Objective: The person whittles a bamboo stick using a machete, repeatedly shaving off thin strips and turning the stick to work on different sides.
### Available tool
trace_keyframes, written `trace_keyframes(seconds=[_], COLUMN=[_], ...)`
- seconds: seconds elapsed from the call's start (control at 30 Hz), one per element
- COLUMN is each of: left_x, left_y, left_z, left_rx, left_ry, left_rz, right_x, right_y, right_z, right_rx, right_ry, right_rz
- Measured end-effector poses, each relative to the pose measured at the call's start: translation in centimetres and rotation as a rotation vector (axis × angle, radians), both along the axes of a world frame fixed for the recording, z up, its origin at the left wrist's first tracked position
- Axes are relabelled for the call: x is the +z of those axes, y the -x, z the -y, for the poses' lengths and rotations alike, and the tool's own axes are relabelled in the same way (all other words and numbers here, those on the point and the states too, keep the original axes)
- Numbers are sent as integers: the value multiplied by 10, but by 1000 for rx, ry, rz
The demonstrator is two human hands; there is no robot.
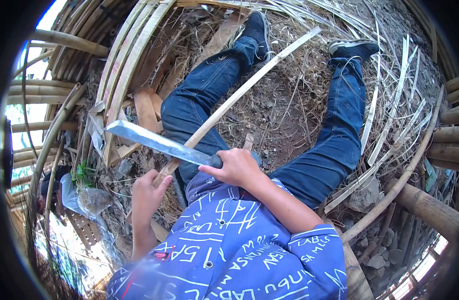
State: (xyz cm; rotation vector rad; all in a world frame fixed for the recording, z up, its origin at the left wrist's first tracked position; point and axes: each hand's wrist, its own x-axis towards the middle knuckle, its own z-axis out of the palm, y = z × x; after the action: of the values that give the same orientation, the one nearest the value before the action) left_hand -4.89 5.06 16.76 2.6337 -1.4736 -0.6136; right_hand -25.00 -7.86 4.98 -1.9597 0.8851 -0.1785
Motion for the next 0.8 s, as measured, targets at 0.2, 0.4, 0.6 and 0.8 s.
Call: trace_keyframes(seconds=[0.2,0.4,0.6,0.8], left_x=[2,-2,-2,5], left_y=[2,1,0,-10], left_z=[3,2,1,-5], left_rx=[10,62,70,79], left_ry=[-39,-94,-107,-118], left_rz=[-77,-227,-285,-252], right_x=[-5,-31,-58,-67], right_y=[-7,24,57,62], right_z=[-3,24,69,94], right_rx=[30,-202,-300,-344], right_ry=[40,-37,-27,49], right_rz=[-17,-135,-286,-373])
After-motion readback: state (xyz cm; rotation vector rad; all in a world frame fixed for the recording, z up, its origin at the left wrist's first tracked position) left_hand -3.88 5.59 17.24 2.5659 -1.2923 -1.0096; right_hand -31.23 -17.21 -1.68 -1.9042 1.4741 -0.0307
